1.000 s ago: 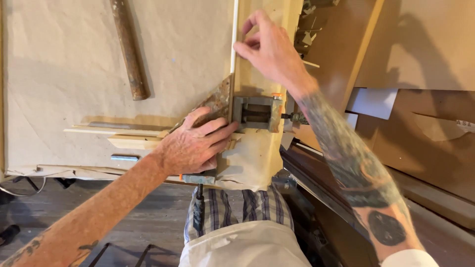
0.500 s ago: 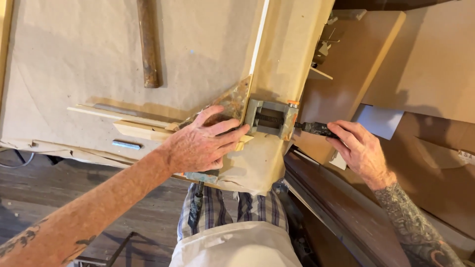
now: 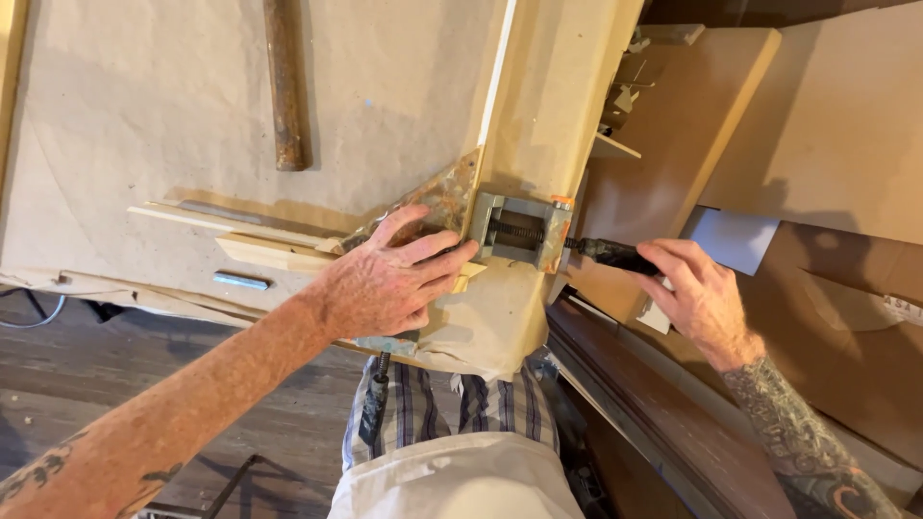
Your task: Assembling a wooden frame by applying glue to strips, securing them in a corner clamp, and using a rotary tool and hammer for adjustments.
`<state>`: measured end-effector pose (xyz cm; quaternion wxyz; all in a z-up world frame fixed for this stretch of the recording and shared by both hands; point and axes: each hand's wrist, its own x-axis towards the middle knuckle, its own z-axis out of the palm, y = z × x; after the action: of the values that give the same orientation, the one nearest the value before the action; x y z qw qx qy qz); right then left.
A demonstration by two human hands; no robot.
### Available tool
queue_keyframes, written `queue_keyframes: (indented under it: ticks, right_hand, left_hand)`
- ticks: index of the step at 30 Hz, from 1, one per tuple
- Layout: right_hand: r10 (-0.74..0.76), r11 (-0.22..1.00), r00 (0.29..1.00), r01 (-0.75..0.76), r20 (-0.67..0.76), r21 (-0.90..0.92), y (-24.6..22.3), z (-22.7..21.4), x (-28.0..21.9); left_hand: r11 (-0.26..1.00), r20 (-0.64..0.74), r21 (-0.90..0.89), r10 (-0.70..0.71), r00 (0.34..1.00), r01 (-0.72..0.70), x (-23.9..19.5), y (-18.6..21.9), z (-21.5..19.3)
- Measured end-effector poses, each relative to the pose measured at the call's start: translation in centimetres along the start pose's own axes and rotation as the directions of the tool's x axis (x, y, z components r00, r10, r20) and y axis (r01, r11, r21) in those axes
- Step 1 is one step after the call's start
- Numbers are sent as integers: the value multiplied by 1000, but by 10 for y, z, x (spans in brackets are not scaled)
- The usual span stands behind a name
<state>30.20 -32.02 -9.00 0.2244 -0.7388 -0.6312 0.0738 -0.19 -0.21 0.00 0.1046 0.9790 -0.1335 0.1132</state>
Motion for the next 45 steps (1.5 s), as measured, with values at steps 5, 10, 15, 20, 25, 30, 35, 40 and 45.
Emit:
queue_keyframes:
  ticks: [5,10,15,20,25,30,35,40,45]
  right_hand:
    - [215,952,952,-254,219,170,6,1,2]
    - [381,-154,461,-823,802,546,-17,-12,43]
    - [569,506,579,-806,584,305,-35,-32,52]
    - [-39,999,999,39,38,-2,-12,-5,14]
    - [293,892,924,-357,245,279,0,12,0]
    - [408,675,817,-571,408,468,-16,-3,22]
    - [533,631,670,-722,517,284,-54,-34,52]
    - [335,835,845,-471,417,284,-44,-27,51]
    - [310,758,851,-491,425,430,-20,-10,33]
  left_hand:
    - [1000,-2,8,7,1000,-7,2,0,-2]
    - [1000,3,-3,0,1000,0,1,2,-3]
    - [1000,7,-1,-1,1000,1,2,2,-2]
    - [1000,-4,11,4,1000,-4,1,3,-3]
    - [1000,-7,26,6,1000,-6,2,2,-3]
    - [1000,2,23,16,1000,-16,2,2,-2]
    - [999,24,38,22,999,-23,3,3,-2]
    - [999,31,41,2,1000,-3,2,4,-4]
    - [999,28,49,-6,1000,4,2,4,-6]
